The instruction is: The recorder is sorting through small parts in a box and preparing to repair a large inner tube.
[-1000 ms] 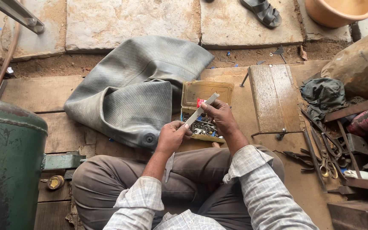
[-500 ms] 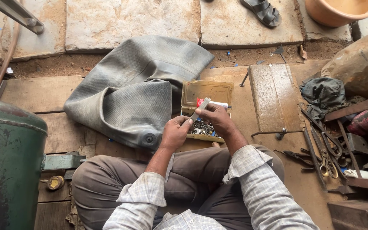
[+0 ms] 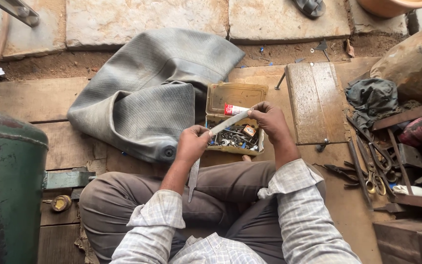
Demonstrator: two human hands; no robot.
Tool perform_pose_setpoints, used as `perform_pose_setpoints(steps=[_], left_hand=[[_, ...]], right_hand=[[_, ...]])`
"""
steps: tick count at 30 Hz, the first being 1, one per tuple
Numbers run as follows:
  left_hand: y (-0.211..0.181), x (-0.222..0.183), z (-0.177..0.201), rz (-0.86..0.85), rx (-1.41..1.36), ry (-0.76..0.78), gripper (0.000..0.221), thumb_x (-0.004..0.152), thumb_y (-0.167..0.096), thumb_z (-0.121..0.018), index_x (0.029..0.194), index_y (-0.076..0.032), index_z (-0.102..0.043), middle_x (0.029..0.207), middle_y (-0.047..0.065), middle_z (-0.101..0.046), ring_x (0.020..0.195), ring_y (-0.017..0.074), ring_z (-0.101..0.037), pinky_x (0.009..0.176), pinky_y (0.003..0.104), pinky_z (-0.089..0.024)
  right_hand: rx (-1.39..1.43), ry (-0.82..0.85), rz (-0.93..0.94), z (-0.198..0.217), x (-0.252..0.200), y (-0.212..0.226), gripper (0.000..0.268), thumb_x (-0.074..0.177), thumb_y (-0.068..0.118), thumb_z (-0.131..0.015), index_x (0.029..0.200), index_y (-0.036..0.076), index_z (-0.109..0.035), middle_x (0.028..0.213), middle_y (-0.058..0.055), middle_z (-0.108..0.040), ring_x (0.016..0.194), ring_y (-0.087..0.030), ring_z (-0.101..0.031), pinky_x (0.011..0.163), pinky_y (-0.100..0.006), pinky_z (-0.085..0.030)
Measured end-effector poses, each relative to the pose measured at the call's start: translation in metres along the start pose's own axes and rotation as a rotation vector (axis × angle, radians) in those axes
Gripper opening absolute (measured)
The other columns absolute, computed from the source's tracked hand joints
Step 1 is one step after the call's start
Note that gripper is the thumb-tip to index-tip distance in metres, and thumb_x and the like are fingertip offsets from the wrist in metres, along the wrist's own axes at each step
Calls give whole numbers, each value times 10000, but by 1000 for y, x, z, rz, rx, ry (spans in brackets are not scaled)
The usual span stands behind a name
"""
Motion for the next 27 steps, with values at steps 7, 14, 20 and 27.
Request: perform_pose_setpoints(steps=[7, 14, 20, 27], left_hand=[[-18, 11, 19, -119, 226, -217, 227, 835, -220, -736, 994, -63, -776, 877, 107, -761, 837, 244, -751, 783, 382, -566], [-31, 11, 9, -82, 512, -188, 177, 838, -234, -723, 949, -110, -786, 946, 142, -773, 939, 314, -729, 885, 440, -542], [-1, 46, -31, -206, 793, -135, 188, 865, -108, -626, 978, -114, -776, 1042, 132, -732, 1062, 337, -676, 929, 475, -516], [-14, 44, -34, -220, 693, -104, 256, 825, -172, -728, 1063, -80, -747, 1132, 133, -691, 1136, 351, -631, 973, 465, -498]], right_hand=[[-392, 3, -36, 3, 1, -1, 209, 830, 150, -788, 965, -5, -751, 868, -77, -759, 753, -113, -670, 694, -281, -540], [-861, 36, -204, 6, -2, -10, 251, 799, 217, -733, 971, 47, -798, 865, -164, -779, 791, -233, -743, 766, -360, -568], [-1293, 193, -386, 3, -10, -22, 303, 819, 328, -725, 992, 102, -829, 940, -125, -777, 880, -245, -737, 863, -406, -571], [-932, -13, -317, 7, -12, 10, 261, 893, 165, -618, 1093, 78, -760, 960, -163, -768, 825, -240, -724, 778, -387, -562]])
Point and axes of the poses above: each hand's wrist, its own x-axis towards the middle knuckle, its own z-axis out of the back of the hand, y = z × x, the point moved 8 cm from there along x, towards the middle knuckle
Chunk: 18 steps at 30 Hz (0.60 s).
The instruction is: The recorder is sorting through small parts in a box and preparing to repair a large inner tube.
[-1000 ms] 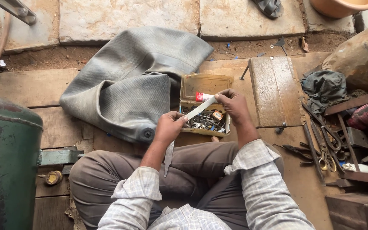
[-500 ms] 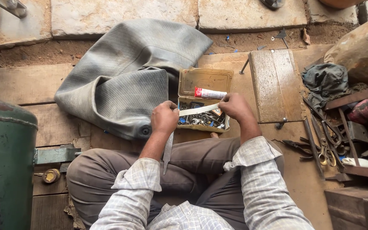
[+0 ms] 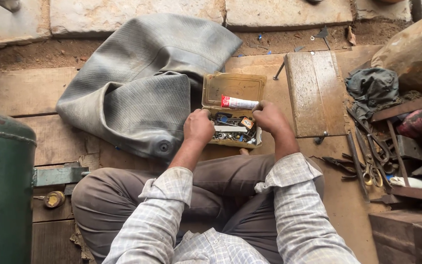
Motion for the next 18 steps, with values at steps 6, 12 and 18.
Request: perform_pose_setpoints(steps=[6, 12, 18], left_hand=[[11, -8, -3, 163, -226, 118, 341, 900, -203, -697, 1228, -114, -730, 1248, 142, -711, 1204, 306, -654, 1063, 407, -493], [10, -9, -34, 37, -160, 145, 380, 865, -186, -706, 1236, -104, -713, 1304, 144, -668, 1254, 305, -606, 1078, 417, -465], [11, -5, -85, -57, 36, 248, 419, 896, -246, -700, 1274, -71, -651, 1442, 182, -513, 1315, 352, -488, 1075, 461, -392]], right_hand=[[680, 215, 159, -26, 14, 10, 318, 869, -130, -451, 1112, -31, -630, 940, -118, -692, 784, -202, -713, 641, -282, -591], [782, 357, 201, -40, 6, 23, 335, 822, -152, -521, 1124, -51, -627, 1003, -137, -725, 871, -220, -765, 721, -306, -616], [774, 309, 195, -48, 22, 13, 326, 818, -151, -524, 1109, -65, -642, 998, -149, -719, 877, -226, -765, 747, -330, -641]])
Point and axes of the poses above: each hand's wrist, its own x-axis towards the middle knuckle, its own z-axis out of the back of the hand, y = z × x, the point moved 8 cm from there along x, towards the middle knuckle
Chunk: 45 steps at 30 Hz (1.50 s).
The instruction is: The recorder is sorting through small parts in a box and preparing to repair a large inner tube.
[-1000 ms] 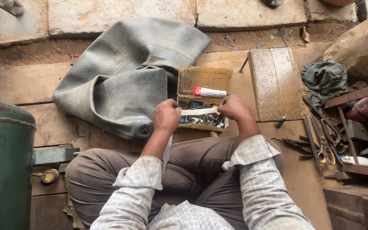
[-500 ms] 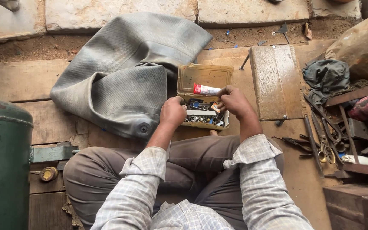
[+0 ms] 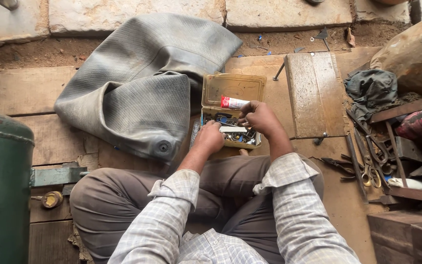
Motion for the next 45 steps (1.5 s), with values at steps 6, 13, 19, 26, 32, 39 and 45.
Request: perform_pose_setpoints(steps=[6, 13, 19, 26, 32, 39, 45], left_hand=[[-45, -54, 43, 145, -7, 355, 422, 1002, -339, -614, 1339, -94, -678, 1436, 174, -630, 1342, 331, -579, 1149, 425, -451], [1, -70, 62, -104, -406, 33, 464, 904, -288, -725, 1304, -59, -673, 1391, 158, -639, 1279, 302, -610, 1065, 404, -470], [69, -125, 159, 192, -909, -47, 474, 913, -272, -692, 1323, -35, -663, 1156, 102, -759, 969, 184, -748, 810, 299, -588], [158, -162, 186, 216, -1083, -461, 378, 994, -185, -656, 1288, 51, -646, 1124, 150, -744, 947, 191, -723, 798, 302, -570], [171, -180, 153, 486, -890, -697, 627, 893, -246, -753, 1396, 46, -519, 1334, 191, -573, 1178, 271, -610, 990, 376, -519], [170, -187, 120, 429, -816, -763, 849, 970, -264, -818, 1527, 132, -313, 1491, 276, -414, 1338, 320, -427, 1089, 431, -392], [163, -163, 93, 485, -1726, -424, 491, 913, -261, -746, 1221, 58, -534, 1054, 130, -682, 830, 196, -661, 682, 354, -555]], right_hand=[[-643, -145, -135, 5, -4, -2, 293, 863, -60, -657, 1131, 28, -735, 995, -117, -768, 848, -206, -728, 724, -334, -579], [-611, -138, -56, 15, 8, -9, 288, 893, 67, -645, 1157, 88, -757, 1034, -82, -761, 872, -183, -731, 767, -361, -596], [-500, -492, 70, 44, -13, 21, 254, 879, 177, -643, 1071, 104, -794, 947, -111, -790, 840, -193, -744, 806, -333, -569], [-584, -542, 118, 44, -11, 13, 255, 869, 224, -673, 1047, 87, -795, 958, -132, -780, 877, -228, -741, 829, -363, -564], [-634, -547, 348, 30, -4, 7, 264, 914, 205, -670, 1103, 49, -771, 1004, -170, -770, 925, -262, -753, 866, -382, -575], [-768, -543, 358, -1, -19, 31, 263, 935, 212, -700, 1122, 36, -760, 1027, -166, -765, 929, -263, -741, 859, -396, -569], [-835, -548, 283, -2, -8, 28, 283, 950, 204, -691, 1181, 47, -739, 1111, -175, -744, 995, -272, -720, 908, -404, -556]])
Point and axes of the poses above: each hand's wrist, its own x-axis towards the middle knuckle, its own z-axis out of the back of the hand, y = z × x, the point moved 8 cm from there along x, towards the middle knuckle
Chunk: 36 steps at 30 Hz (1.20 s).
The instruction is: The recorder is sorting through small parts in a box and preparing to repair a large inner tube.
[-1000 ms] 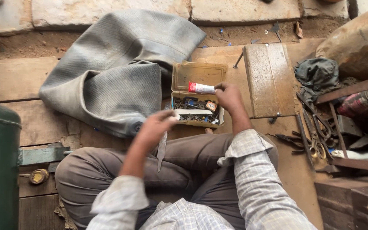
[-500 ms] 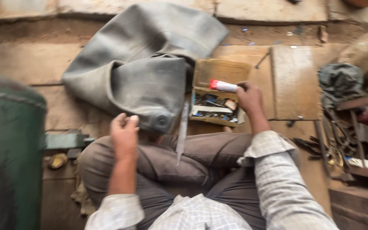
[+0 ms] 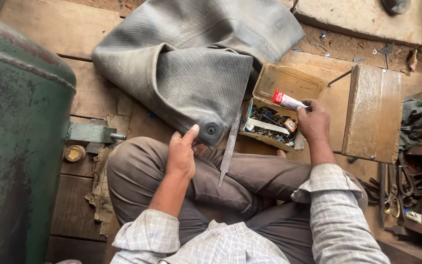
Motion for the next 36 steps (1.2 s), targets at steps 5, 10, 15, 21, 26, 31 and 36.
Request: perform_pose_setpoints(steps=[5, 10, 15, 21, 26, 31, 36], left_hand=[[-2, 2, -14, 112, -89, -32, 357, 877, -245, -772, 1084, -52, -554, 1000, 96, -705, 826, 204, -686, 697, 370, -571], [0, 5, -22, 89, -149, 91, 351, 859, -285, -792, 1084, -34, -692, 1044, 75, -747, 911, 195, -728, 753, 352, -606], [13, 17, -10, 89, -116, 10, 386, 885, -332, -785, 1081, -9, -704, 1013, 97, -746, 864, 223, -726, 692, 358, -607], [4, 8, -16, 101, -11, -41, 412, 849, -402, -768, 1061, -59, -685, 984, 65, -754, 832, 215, -746, 642, 372, -596], [8, 9, -18, 89, 10, 49, 463, 908, -450, -740, 1128, -47, -677, 1033, 75, -732, 891, 221, -705, 667, 378, -563], [2, 4, -23, 75, 72, 53, 499, 912, -478, -692, 1181, -59, -650, 1075, 68, -723, 949, 220, -698, 721, 392, -571], [6, 4, -19, 87, 66, 37, 528, 908, -496, -675, 1222, -75, -626, 1135, 85, -702, 1002, 255, -669, 774, 440, -543]], right_hand=[[-118, 45, 41, -9, 2, -3, 397, 914, 221, -718, 1276, 60, -690, 1274, -188, -679, 1219, -330, -588, 1053, -439, -456], [-184, 84, 144, -30, 6, -17, 574, 854, 226, -763, 1380, 47, -619, 1376, -210, -609, 1335, -371, -484, 1126, -459, -376], [-293, 86, 106, -23, 5, -7, 611, 786, 210, -811, 1362, 94, -643, 1350, -184, -575, 1303, -370, -478, 1104, -505, -368], [-372, 52, 60, -26, 6, -16, 525, 752, 215, -822, 1251, 136, -676, 1285, -136, -584, 1270, -338, -485, 1062, -549, -349], [-354, 11, 48, -29, 7, -28, 432, 795, 170, -752, 1219, 150, -673, 1256, -99, -609, 1254, -320, -513, 1063, -549, -348], [-300, -21, 11, -15, -1, -15, 354, 783, 132, -719, 1135, 163, -721, 1197, -119, -609, 1216, -328, -530, 1037, -532, -362], [46, -70, -144, 0, 0, -41, 328, 756, 107, -731, 1084, 92, -731, 1117, -152, -690, 1033, -315, -672, 931, -416, -519]])
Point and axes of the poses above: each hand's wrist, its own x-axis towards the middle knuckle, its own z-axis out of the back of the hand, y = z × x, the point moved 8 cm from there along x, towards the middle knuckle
